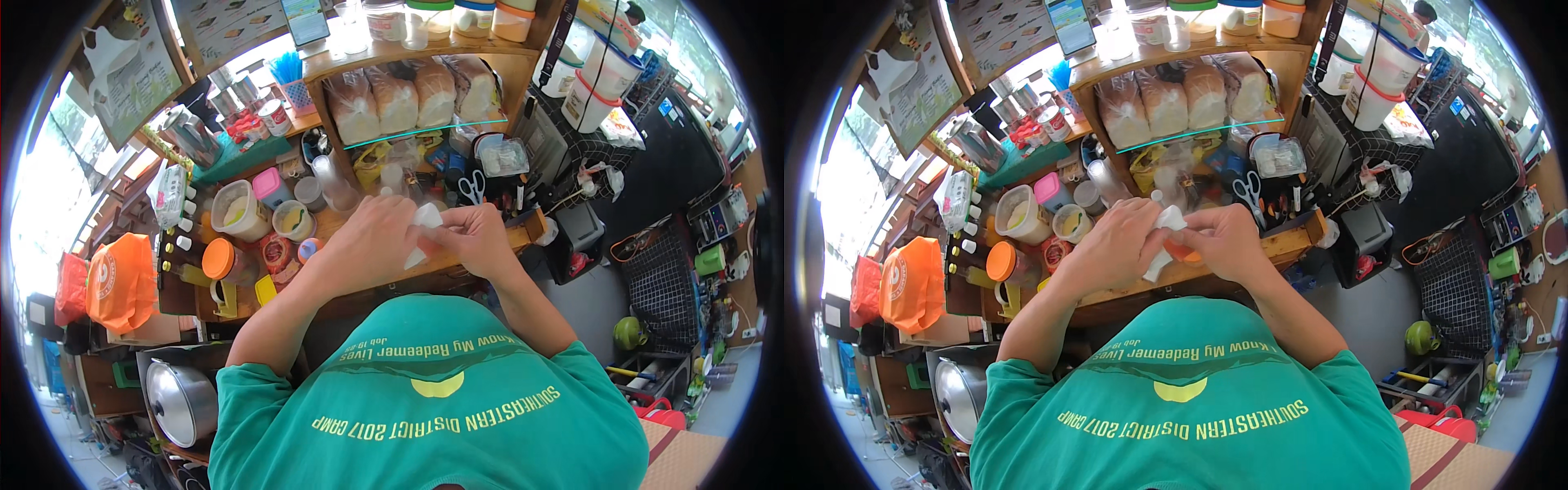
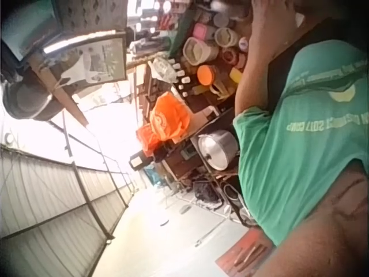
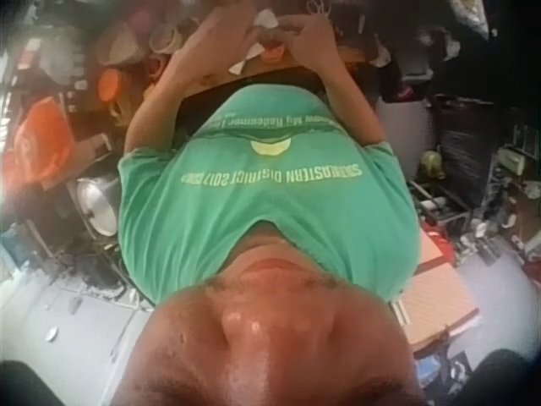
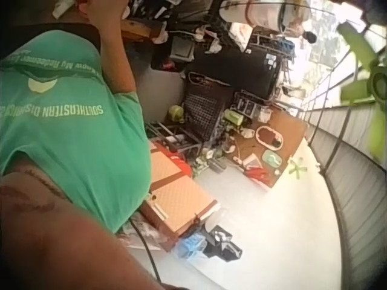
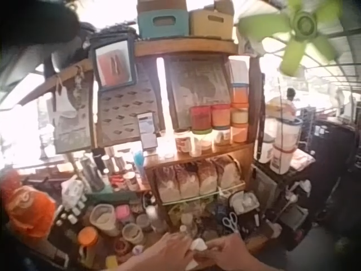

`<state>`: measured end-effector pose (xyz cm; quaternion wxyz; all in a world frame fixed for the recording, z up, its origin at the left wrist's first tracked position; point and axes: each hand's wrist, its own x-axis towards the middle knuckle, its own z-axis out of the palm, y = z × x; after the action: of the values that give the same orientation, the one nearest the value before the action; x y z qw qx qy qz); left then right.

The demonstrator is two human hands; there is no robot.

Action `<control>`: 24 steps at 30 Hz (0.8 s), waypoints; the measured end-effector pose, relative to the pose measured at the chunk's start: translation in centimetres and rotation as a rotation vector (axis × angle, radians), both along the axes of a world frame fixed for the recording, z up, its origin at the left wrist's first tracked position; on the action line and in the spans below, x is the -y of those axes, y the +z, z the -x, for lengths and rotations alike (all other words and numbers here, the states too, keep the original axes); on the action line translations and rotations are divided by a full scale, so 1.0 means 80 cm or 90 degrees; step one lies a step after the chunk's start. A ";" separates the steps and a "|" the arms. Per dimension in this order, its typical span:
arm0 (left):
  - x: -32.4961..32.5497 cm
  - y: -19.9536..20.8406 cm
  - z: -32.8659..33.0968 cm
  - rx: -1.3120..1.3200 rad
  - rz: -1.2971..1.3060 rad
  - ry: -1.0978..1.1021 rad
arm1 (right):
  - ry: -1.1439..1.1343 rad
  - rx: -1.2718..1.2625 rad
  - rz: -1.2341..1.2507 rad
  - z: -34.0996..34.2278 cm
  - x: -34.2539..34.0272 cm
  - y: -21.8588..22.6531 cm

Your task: Fill small plastic pouches with sauce from a squeeze bottle and seal them.

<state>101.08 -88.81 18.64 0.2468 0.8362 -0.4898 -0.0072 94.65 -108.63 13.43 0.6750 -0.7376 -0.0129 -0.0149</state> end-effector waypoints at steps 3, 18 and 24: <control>-0.003 0.003 -0.004 -0.018 -0.018 -0.036 | 0.006 -0.008 0.013 0.003 0.000 -0.005; 0.007 -0.005 -0.032 -0.251 0.353 0.210 | -0.077 0.046 -0.085 0.009 0.012 0.006; 0.017 -0.020 -0.010 -0.409 0.278 0.082 | -0.064 0.026 -0.130 0.010 0.009 0.005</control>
<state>101.86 -90.20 17.05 0.5593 0.7482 -0.3245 -0.1488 93.81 -109.33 13.85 0.7446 -0.6642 0.0118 -0.0652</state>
